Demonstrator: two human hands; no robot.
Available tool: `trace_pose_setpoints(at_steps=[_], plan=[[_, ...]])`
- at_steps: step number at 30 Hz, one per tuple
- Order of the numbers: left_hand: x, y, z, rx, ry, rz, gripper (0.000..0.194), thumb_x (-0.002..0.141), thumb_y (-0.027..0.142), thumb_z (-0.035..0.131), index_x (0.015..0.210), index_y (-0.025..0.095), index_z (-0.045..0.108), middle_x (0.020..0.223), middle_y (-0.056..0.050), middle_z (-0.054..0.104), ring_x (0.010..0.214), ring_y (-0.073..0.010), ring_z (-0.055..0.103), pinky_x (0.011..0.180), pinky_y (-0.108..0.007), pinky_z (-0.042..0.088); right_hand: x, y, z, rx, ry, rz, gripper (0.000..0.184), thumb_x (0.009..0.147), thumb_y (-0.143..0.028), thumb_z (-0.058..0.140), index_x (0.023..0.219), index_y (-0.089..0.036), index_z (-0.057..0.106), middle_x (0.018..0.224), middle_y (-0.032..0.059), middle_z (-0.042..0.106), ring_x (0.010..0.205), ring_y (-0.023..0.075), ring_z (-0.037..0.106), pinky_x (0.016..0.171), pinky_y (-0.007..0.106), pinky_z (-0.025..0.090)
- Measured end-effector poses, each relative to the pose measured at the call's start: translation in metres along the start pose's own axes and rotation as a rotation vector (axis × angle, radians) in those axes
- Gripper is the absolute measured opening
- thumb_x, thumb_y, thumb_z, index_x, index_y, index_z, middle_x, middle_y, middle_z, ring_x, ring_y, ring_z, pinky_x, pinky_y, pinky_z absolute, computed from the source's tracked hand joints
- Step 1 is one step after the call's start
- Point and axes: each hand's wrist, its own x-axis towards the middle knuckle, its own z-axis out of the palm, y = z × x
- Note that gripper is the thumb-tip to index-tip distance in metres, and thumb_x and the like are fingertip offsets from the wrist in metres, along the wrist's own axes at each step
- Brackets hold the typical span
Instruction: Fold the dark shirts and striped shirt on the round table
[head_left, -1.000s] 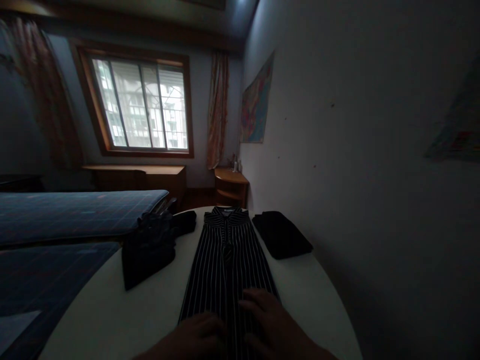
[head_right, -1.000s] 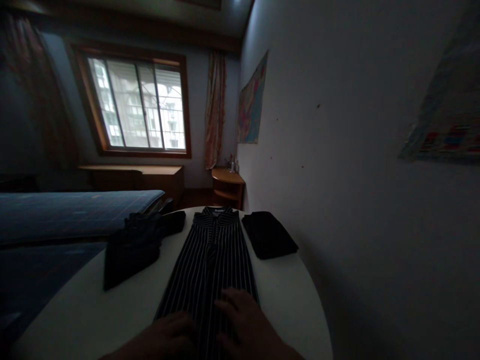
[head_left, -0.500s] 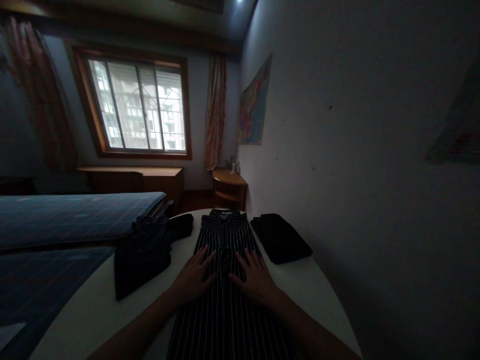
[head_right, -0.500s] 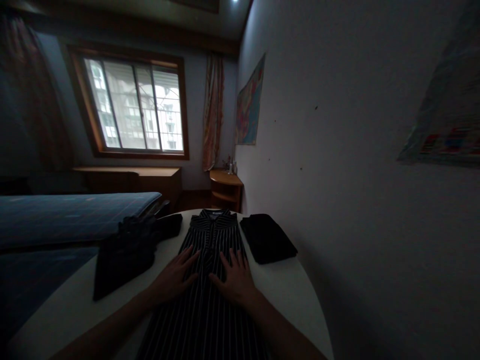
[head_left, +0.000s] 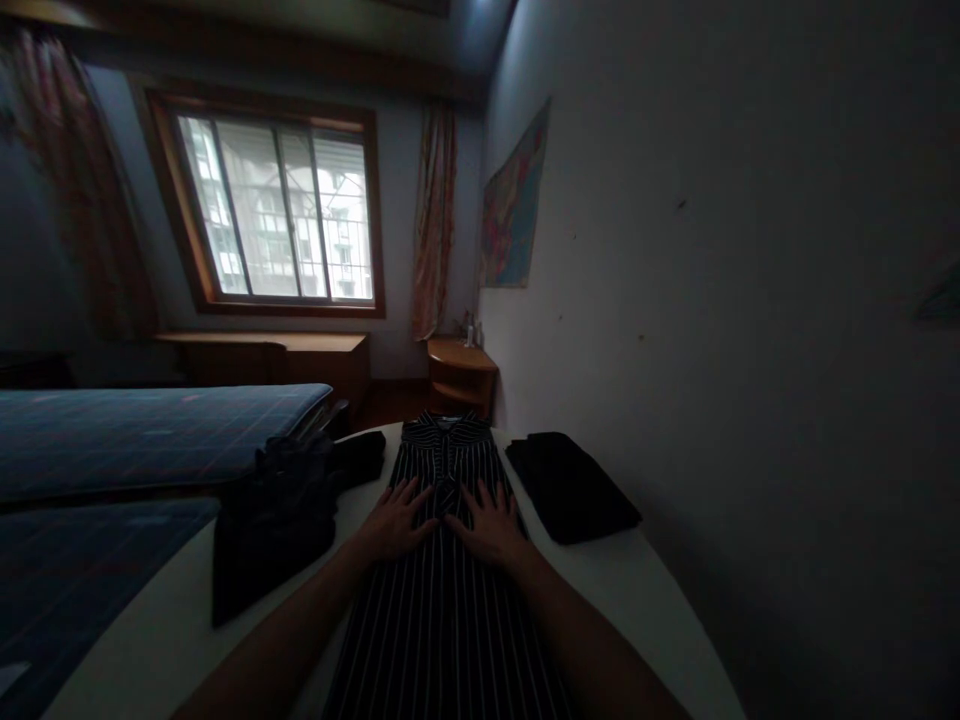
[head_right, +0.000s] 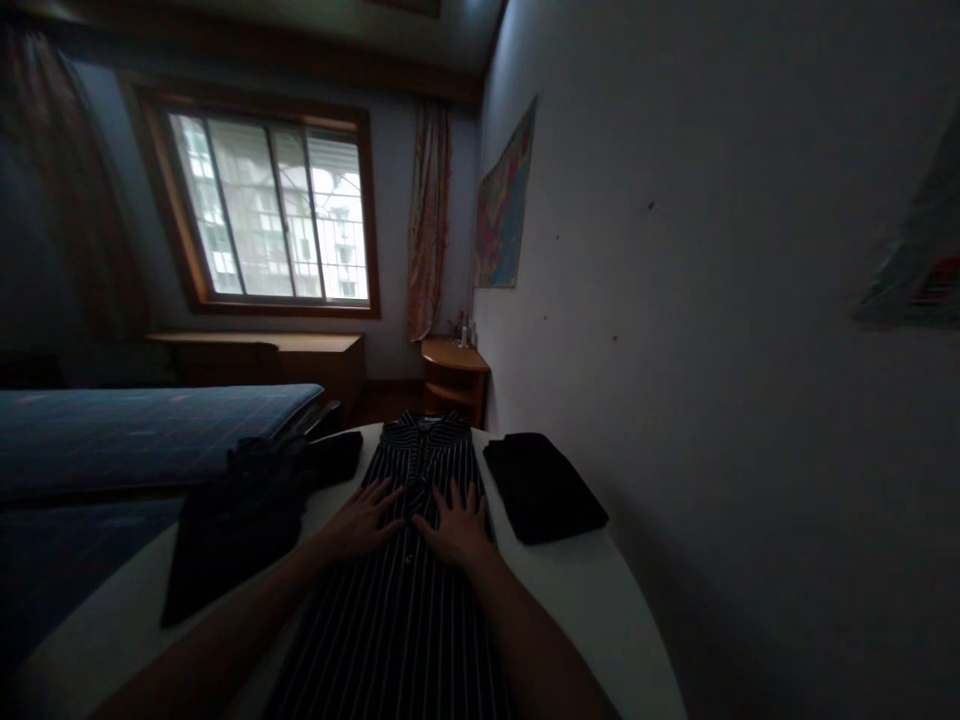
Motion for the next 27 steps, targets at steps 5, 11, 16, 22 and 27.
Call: trace_pose_setpoints(at_steps=[5,11,16,22,27], plan=[[0.0,0.006,-0.006,0.013,0.022,-0.007,0.068,0.097,0.06,0.039,0.152,0.02,0.035,0.158,-0.016,0.032,0.147,-0.0334,0.024,0.117,-0.052,0.02,-0.001,-0.002,-0.005,0.011,0.026,-0.031,0.08,0.09,-0.078,0.022,0.156,-0.033,0.02,0.166,0.0063,0.008,0.15,0.0376,-0.002,0.115,0.062,-0.004],[-0.06,0.015,-0.004,-0.06,-0.03,0.161,0.062,0.099,0.058,0.038,0.153,0.03,0.031,0.163,-0.01,0.022,0.149,-0.0338,0.017,0.117,-0.055,0.022,-0.061,0.006,-0.011,0.004,-0.085,-0.245,0.073,0.094,-0.07,0.026,0.155,-0.031,0.025,0.165,0.006,0.007,0.151,0.0338,0.0,0.118,0.059,0.0],[-0.139,0.03,-0.027,-0.134,-0.197,0.319,0.064,0.099,0.056,0.041,0.155,0.039,0.017,0.165,-0.006,0.007,0.15,-0.0363,0.007,0.116,-0.064,0.017,-0.132,0.02,-0.019,0.037,-0.205,-0.365,0.067,0.096,-0.064,0.037,0.155,-0.033,0.027,0.164,0.0072,0.014,0.15,0.0355,0.004,0.117,0.063,0.006],[-0.196,0.062,-0.052,-0.121,-0.223,0.566,0.077,0.091,0.039,0.064,0.155,0.039,0.02,0.16,-0.009,0.027,0.144,-0.0354,0.031,0.111,-0.057,0.036,-0.189,0.027,-0.004,-0.015,-0.177,-0.65,0.067,0.093,-0.055,0.054,0.152,-0.034,0.032,0.16,0.0086,0.029,0.146,0.0376,0.024,0.113,0.062,0.028],[-0.219,0.079,-0.035,-0.014,0.025,0.655,0.032,0.096,0.026,0.058,0.128,0.032,0.056,0.107,-0.003,0.068,0.093,-0.0183,0.064,0.08,-0.026,0.053,-0.205,0.034,0.038,-0.202,0.165,-0.937,0.047,0.098,-0.042,0.051,0.143,-0.028,0.046,0.137,0.007,0.061,0.121,0.0247,0.057,0.096,0.036,0.049]])
